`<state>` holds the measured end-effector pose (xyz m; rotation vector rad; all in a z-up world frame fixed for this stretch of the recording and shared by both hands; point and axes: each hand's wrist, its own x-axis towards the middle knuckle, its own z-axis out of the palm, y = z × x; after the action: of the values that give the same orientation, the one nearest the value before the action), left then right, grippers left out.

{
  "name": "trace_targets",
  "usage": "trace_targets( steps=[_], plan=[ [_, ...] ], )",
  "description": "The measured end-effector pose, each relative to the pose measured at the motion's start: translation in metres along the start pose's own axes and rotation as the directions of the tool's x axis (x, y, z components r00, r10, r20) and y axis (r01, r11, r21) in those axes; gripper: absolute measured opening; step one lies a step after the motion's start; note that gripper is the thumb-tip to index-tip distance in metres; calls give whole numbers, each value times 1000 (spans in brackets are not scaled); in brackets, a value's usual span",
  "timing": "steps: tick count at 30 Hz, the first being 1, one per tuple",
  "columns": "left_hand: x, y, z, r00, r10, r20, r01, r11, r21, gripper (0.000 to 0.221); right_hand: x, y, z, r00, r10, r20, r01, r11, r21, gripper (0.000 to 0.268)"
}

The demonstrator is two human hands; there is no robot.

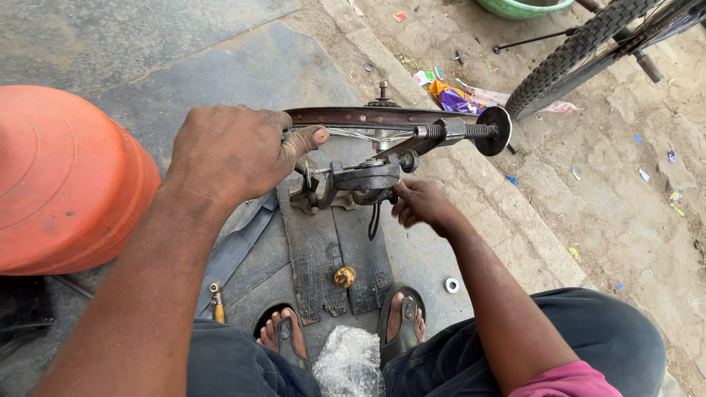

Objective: The person mounts a bicycle wheel into a truing stand, applies oil to the hub with a small dispenser, and uses a spoke wrench to adjust the tension of individual spokes.

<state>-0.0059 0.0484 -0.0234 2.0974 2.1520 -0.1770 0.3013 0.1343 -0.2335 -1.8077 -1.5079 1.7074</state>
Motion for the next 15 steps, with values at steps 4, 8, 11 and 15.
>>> trace_targets(
  steps=[4,8,11,15],
  plan=[
    [-2,0,-2,1000,4,-14,-4,999,-37,76,-8,12,3,972,-234,35,236,969,-68,37],
    [-3,3,-3,1000,11,-13,-11,1000,-12,78,-59,-29,22,899,-161,-408,70,971,-229,26],
    [0,1,-5,992,-31,120,31,1000,-1,80,-123,-66,56,351,-724,-593,630,651,-422,10],
    [-4,1,-1,1000,20,24,-20,1000,1,78,-146,-126,60,89,-993,-72,762,114,-637,49]
  ],
)
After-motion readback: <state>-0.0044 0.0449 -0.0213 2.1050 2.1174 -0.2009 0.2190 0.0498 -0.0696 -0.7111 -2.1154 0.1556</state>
